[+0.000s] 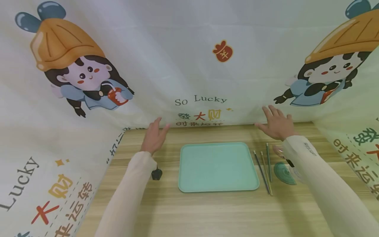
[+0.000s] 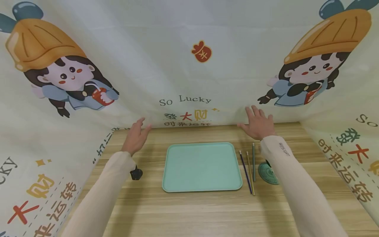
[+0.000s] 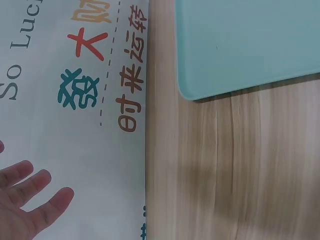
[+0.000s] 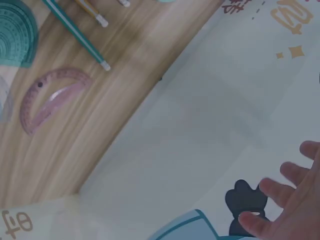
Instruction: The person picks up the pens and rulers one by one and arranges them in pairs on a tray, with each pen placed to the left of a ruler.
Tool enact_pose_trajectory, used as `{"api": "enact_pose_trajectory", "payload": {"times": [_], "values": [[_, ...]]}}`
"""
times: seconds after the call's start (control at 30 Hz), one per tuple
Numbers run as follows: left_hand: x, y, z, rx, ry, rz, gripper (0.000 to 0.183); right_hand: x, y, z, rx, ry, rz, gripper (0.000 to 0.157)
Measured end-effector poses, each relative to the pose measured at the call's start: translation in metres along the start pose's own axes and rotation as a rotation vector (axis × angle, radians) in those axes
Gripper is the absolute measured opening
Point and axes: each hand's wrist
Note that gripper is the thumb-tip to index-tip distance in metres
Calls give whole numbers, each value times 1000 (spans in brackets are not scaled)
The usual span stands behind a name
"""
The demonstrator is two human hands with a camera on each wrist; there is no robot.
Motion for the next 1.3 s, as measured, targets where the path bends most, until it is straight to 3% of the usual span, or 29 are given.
{"api": "enact_pose_trajectory", "payload": {"times": [0.27,0.5,0.8,1.07,1.3], "values": [[-10,-12,7,-32,-112,-3,71,-12,-11,-8,43,16,-22,76],[-23,-30,18,-2,-190,2,60,-26,-17,-13,61,102,-41,73],[-40,-44,26,11,-266,5,48,-42,-30,-21,-15,255,41,71],[-57,-52,29,13,-260,-3,40,-55,-42,-26,-34,343,22,67],[-72,-56,29,76,-395,7,34,-66,-51,-26,-51,405,47,60]]}}
Point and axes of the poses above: each hand's wrist, its own y-axis towards the middle knuckle, its own x-axis out of the back of the hand, z = x × y, and after that the axes turned 7 degrees about y, right-handed
